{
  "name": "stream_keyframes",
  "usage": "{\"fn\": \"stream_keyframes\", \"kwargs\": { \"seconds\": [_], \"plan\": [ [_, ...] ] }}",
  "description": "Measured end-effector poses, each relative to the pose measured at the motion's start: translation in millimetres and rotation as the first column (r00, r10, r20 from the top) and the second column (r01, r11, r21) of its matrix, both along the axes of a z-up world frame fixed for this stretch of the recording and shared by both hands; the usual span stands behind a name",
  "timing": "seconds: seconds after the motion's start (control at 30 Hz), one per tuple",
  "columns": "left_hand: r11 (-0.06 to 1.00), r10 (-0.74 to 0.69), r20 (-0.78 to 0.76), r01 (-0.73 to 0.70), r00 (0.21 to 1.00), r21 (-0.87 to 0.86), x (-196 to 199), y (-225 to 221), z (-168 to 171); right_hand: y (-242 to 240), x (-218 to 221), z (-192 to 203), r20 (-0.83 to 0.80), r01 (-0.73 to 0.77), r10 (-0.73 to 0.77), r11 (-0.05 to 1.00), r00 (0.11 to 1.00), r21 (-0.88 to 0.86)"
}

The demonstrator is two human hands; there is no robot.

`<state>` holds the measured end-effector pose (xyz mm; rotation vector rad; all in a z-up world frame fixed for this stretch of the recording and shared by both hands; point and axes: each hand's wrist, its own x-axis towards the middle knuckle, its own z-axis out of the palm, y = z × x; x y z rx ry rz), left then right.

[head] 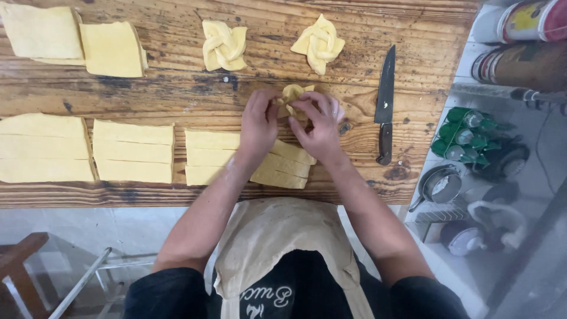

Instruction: Shaping pre-cut dough squares into decorative patterns and placing them on a baking sheet

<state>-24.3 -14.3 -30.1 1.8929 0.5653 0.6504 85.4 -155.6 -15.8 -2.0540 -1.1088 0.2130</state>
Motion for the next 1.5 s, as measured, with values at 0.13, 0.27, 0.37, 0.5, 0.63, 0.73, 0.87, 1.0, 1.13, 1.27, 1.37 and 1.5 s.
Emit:
{"fn": "stream_keyframes", "kwargs": {
  "seconds": [0.13,0.27,0.37,0.5,0.63,0.73,0.87,1.0,1.13,1.27,1.37,1.5],
  "plan": [
    [0.999,0.005,0.062,-0.003,0.998,-0.038,-5,0,-6,0,-3,3,0.031,-0.062,0.063,0.998,0.998,-0.015],
    [0.939,-0.174,0.042,0.153,0.984,0.309,-14,3,-4,-3,-7,-9,0.06,-0.029,0.044,0.974,0.997,-0.223],
    [0.808,-0.293,-0.006,0.251,0.956,0.533,-21,11,17,-1,-7,-5,0.044,-0.022,0.035,0.965,0.998,-0.262],
    [0.848,-0.324,0.01,0.286,0.946,0.446,-29,10,-2,-8,-7,-11,-0.084,0.026,-0.036,0.993,0.996,-0.119],
    [0.95,-0.207,0.039,0.192,0.977,0.247,-24,7,-1,-5,-9,-7,-0.007,0.053,-0.053,0.998,0.999,-0.032],
    [0.933,-0.249,0.029,0.231,0.968,0.275,-18,6,8,-4,-15,-17,-0.009,0.112,-0.112,0.994,0.994,-0.006],
    [0.926,-0.243,0.027,0.224,0.97,0.305,-6,11,-5,-9,-15,-26,0.08,0.085,-0.076,0.989,0.994,-0.125],
    [0.927,-0.229,-0.206,0.278,0.951,0.251,7,23,-13,-18,-11,-32,0.235,0.072,-0.046,0.992,0.971,-0.104],
    [0.866,-0.334,-0.116,0.352,0.936,0.354,30,42,4,-20,-10,-36,0.325,0.092,-0.063,0.993,0.944,-0.076],
    [0.929,-0.349,-0.22,0.367,0.911,0.044,28,41,24,-27,-1,-39,0.461,0.144,-0.112,0.989,0.88,-0.035],
    [0.931,-0.348,-0.371,0.27,0.861,-0.247,26,29,28,-31,-2,-35,0.438,0.174,-0.142,0.984,0.888,-0.034],
    [0.933,-0.357,-0.425,0.301,0.831,-0.196,34,25,30,-19,-18,2,0.231,0.212,-0.178,0.968,0.957,-0.135]
  ]
}}
